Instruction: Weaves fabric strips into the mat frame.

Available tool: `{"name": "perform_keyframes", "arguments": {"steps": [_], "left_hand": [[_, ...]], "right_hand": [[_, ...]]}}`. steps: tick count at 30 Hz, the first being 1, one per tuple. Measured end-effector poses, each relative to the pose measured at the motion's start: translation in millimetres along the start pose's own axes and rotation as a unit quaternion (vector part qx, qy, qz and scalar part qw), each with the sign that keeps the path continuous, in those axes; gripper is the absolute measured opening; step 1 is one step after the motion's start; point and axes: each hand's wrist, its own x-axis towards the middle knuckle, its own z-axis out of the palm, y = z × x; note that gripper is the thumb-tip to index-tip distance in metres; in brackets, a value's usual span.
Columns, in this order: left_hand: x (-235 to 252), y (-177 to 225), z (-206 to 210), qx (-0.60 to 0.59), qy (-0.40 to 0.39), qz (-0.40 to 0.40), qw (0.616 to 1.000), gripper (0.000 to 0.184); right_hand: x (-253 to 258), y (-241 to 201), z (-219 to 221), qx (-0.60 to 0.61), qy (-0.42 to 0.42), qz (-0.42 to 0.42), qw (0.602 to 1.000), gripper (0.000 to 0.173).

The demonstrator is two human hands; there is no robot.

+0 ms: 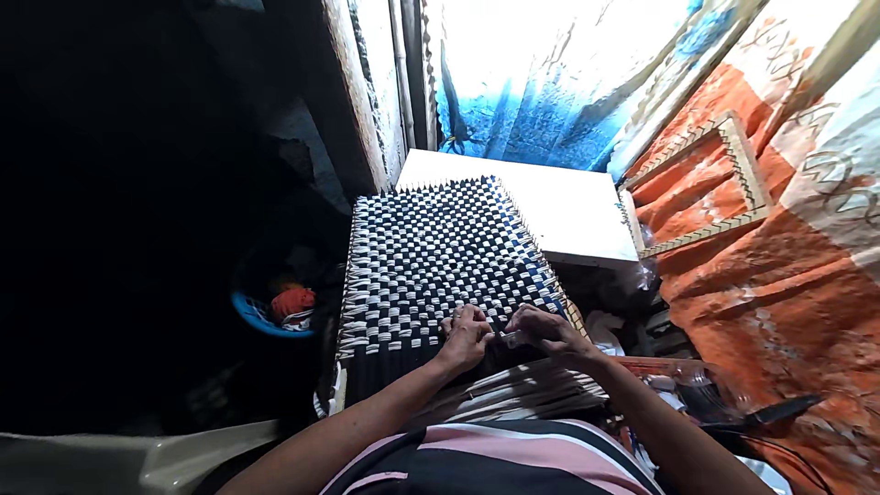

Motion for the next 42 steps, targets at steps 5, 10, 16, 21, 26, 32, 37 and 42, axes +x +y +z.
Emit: {"name": "perform_keyframes", "arguments": {"steps": [5,10,16,21,26,32,37,42], "left_hand": [[3,-3,-2,-0.021,-0.007,0.001,1.000,0.024],[2,-3,-2,-0.022,-0.007,-0.007,1.000,0.025],[2,-1,-1,-0.021,-0.007,-0.012,1.000,0.025],[1,-2,1,-0.020,0.005,-0.012,1.000,0.025],[2,-6,7,-0.029,0.043,-0.007,0.999,0.025],[7,-6,0,-0.020,0.050,-0.013,0.998,0.020],[0,-8,2,0.004,0.101,0.031,0.994,0.020],[21,-29,15,0.140,0.144,0.110,0.973,0.018]], "right_hand": [[1,8,4,0.230,0.090,0.067,0.967,0.008],[12,0,-1,0.064,0.159,0.128,0.977,0.016],[20,-6,9,0.121,0.219,0.254,0.934,0.013],[19,-19,-6,0.235,0.122,0.242,0.934,0.008],[13,-38,-55,-0.011,-0.082,0.248,0.965,0.023],[2,-17,-78,-0.414,-0.040,0.237,0.878,0.054],[-10,14,-60,-0.474,0.085,0.141,0.865,0.046],[-5,25,-46,-0.532,0.154,0.090,0.828,0.034]]}}
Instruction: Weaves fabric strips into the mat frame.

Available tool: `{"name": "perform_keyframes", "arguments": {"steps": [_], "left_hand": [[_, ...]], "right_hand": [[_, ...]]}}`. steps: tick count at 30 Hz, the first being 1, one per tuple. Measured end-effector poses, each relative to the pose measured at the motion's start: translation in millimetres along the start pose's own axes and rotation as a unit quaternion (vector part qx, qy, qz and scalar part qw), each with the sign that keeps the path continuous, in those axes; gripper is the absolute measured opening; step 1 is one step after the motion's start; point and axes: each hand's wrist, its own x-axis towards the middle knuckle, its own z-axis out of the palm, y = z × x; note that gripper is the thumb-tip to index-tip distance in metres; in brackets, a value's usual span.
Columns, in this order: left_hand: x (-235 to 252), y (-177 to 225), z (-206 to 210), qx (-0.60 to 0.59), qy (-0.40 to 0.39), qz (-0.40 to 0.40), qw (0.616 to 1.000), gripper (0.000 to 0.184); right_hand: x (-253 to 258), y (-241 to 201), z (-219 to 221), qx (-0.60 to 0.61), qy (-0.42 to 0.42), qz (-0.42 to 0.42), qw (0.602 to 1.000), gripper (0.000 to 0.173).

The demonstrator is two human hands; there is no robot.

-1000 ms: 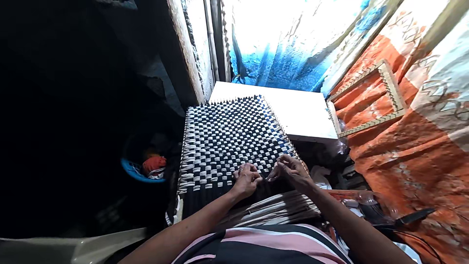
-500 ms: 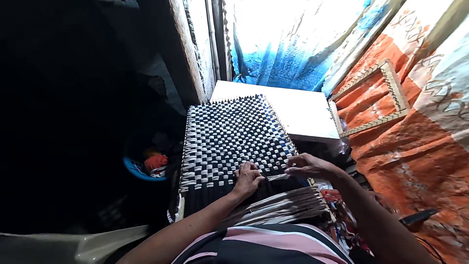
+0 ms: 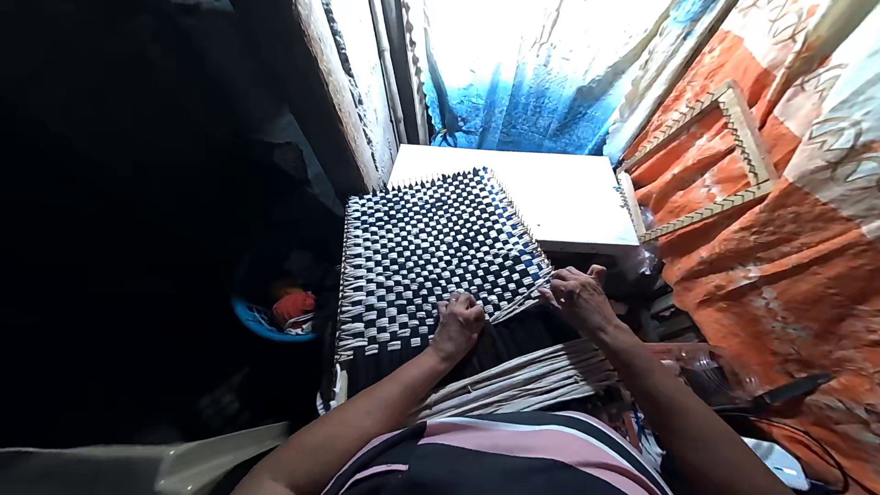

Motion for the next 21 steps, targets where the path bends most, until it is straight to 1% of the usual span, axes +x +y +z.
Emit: {"name": "perform_keyframes", "arguments": {"steps": [2,4,6,7,8,10,12,14,15,16,17,19,21], "left_hand": [[8,1,-6,-0.028,-0.035,-0.007,0.999,0.016],[17,-1,-25,-0.106,-0.070,-0.008,0.992,0.016],[19,0,-39,-0.159,-0.042,0.032,0.986,0.020],[20,7,-43,-0.180,-0.018,0.060,0.982,0.020],[19,17,-45,-0.199,-0.001,0.083,0.977,0.020],[20,39,-47,-0.223,0.001,0.122,0.967,0.021],[22,57,-47,-0.216,-0.006,0.157,0.964,0.024],[21,68,-46,-0.215,0.008,0.178,0.960,0.022],[21,72,-48,-0.231,0.017,0.172,0.957,0.019],[20,74,-53,-0.255,0.024,0.153,0.955,0.015],[21,74,-59,-0.281,0.030,0.126,0.951,0.014],[25,70,-79,-0.351,0.034,0.037,0.935,0.014],[29,58,-103,-0.409,0.056,-0.050,0.910,0.014]], "right_hand": [[0,1,0,0.004,0.025,-0.002,1.000,0.032],[-2,1,-12,0.017,0.079,-0.027,0.996,0.033],[-7,-4,-27,0.028,0.138,-0.067,0.988,0.038],[-10,-10,-34,0.033,0.150,-0.090,0.984,0.040],[-13,-16,-39,0.033,0.157,-0.115,0.980,0.041],[-12,-31,-45,0.019,0.173,-0.169,0.970,0.046],[-4,-43,-50,0.012,0.179,-0.220,0.959,0.045],[10,-53,-53,0.016,0.177,-0.265,0.948,0.045],[18,-59,-55,0.046,0.179,-0.277,0.943,0.046],[28,-64,-56,0.101,0.185,-0.276,0.938,0.046],[35,-67,-57,0.165,0.188,-0.259,0.933,0.043],[43,-71,-61,0.249,0.182,-0.186,0.933,0.028],[40,-69,-56,0.282,0.132,-0.076,0.947,0.017]]}}
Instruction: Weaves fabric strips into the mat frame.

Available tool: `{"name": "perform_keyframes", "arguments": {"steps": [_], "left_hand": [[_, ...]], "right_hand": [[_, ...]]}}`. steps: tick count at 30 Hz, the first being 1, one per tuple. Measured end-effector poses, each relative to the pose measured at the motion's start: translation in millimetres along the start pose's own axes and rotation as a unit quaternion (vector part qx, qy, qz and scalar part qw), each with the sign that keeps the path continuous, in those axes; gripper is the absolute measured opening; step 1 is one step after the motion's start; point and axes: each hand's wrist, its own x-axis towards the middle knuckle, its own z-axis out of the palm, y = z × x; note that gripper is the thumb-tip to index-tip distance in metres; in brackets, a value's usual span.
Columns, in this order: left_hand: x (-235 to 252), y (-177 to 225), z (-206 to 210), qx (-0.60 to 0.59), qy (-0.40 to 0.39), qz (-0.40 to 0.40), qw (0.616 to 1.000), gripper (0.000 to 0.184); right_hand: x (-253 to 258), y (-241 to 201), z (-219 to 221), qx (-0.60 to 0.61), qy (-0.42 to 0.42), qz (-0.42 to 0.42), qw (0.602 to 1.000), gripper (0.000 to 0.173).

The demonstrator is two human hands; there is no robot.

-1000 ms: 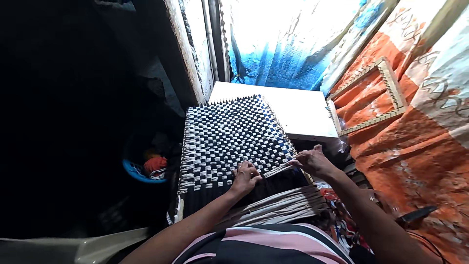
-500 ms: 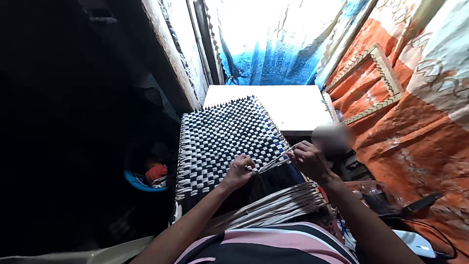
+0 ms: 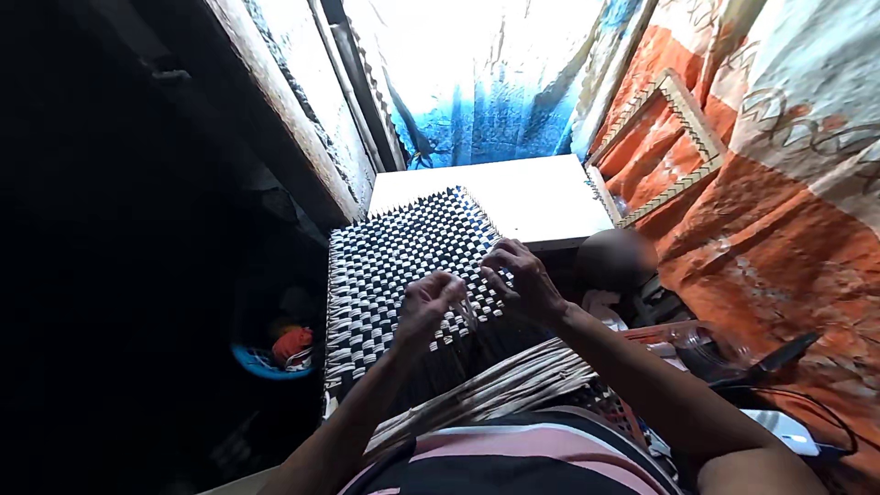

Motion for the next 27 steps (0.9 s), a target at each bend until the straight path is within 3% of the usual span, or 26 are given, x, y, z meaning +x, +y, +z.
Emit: {"name": "perform_keyframes", "arguments": {"steps": [3,5,9,13,18,23,27], "left_hand": [[4,9,-26,-0.136,0.096,-0.104,0.981,0.017],[5,5,-34,-0.220,0.107,-0.142,0.959,0.023],[2,-14,-27,-0.363,0.074,-0.137,0.919,0.029],[3,-19,-19,-0.409,0.108,-0.118,0.899,0.023],[2,-30,-23,-0.371,0.126,-0.079,0.917,0.022],[-2,-42,-9,-0.183,0.025,0.008,0.983,0.019],[-7,-67,13,0.003,-0.070,0.043,0.997,0.022]], "right_hand": [[-26,19,16,0.016,-0.183,0.177,0.967,0.017],[-42,28,32,-0.014,-0.281,0.222,0.933,0.023],[-53,15,46,-0.115,-0.323,0.214,0.915,0.032],[-50,2,49,-0.165,-0.347,0.195,0.902,0.036],[-51,4,57,-0.209,-0.358,0.219,0.883,0.039],[-51,13,57,-0.159,-0.409,0.230,0.868,0.040],[-49,22,53,-0.110,-0.400,0.260,0.872,0.039]]}}
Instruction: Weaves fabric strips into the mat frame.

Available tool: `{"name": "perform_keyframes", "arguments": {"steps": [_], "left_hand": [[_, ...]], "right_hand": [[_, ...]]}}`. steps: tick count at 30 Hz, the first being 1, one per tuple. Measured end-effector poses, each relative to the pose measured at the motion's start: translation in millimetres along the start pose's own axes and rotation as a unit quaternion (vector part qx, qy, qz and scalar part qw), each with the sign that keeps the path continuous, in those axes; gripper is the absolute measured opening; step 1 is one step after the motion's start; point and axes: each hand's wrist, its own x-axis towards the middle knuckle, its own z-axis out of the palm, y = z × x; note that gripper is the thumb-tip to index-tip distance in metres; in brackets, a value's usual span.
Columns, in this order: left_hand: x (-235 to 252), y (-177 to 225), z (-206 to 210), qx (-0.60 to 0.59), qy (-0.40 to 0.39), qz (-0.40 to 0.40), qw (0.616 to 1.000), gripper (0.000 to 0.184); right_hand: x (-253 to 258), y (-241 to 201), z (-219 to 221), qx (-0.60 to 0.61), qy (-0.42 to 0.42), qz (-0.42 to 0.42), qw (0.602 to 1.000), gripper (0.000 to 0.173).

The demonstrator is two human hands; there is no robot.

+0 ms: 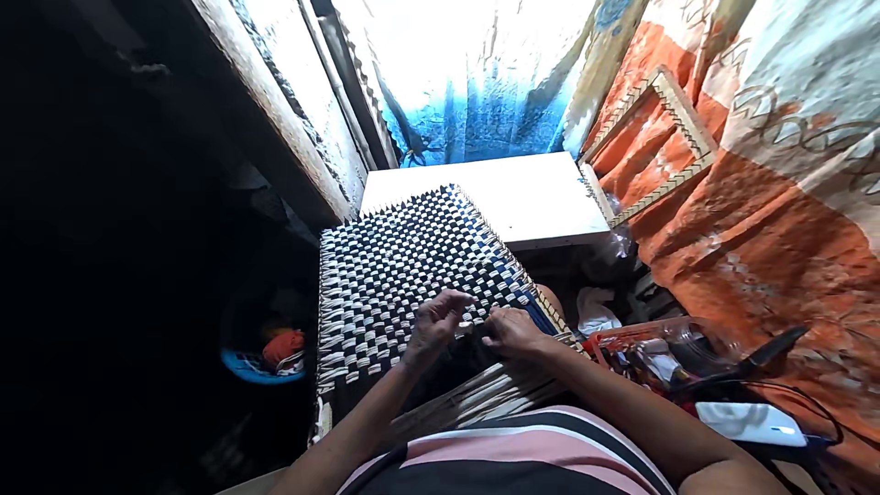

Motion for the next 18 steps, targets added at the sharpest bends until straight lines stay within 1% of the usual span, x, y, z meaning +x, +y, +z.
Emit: {"name": "perform_keyframes", "arguments": {"steps": [2,4,8,10,11,14,16,18], "left_hand": [[-5,-19,12,0.098,-0.053,-0.012,0.994,0.025],[-11,-34,21,0.190,-0.093,-0.015,0.977,0.023],[-16,-37,35,0.305,-0.132,-0.044,0.942,0.021],[-20,-43,38,0.342,-0.119,-0.048,0.931,0.022],[-23,-47,38,0.345,-0.107,-0.042,0.931,0.022],[-24,-50,37,0.352,-0.093,-0.005,0.931,0.020],[-27,-46,39,0.373,-0.092,0.011,0.923,0.021],[-29,-38,40,0.384,-0.095,-0.002,0.918,0.022]], "right_hand": [[3,7,-5,0.050,-0.002,0.008,0.999,0.037],[8,16,-5,0.083,-0.015,0.000,0.996,0.035],[12,28,-3,0.155,-0.021,-0.006,0.988,0.035],[11,23,-3,0.142,-0.024,-0.014,0.989,0.033],[8,19,-2,0.121,-0.022,-0.020,0.992,0.030],[-10,1,-4,0.034,0.015,-0.012,0.999,0.022],[-16,-5,2,0.008,0.050,-0.008,0.999,0.023],[-15,-8,4,0.021,0.067,0.007,0.998,0.026]]}}
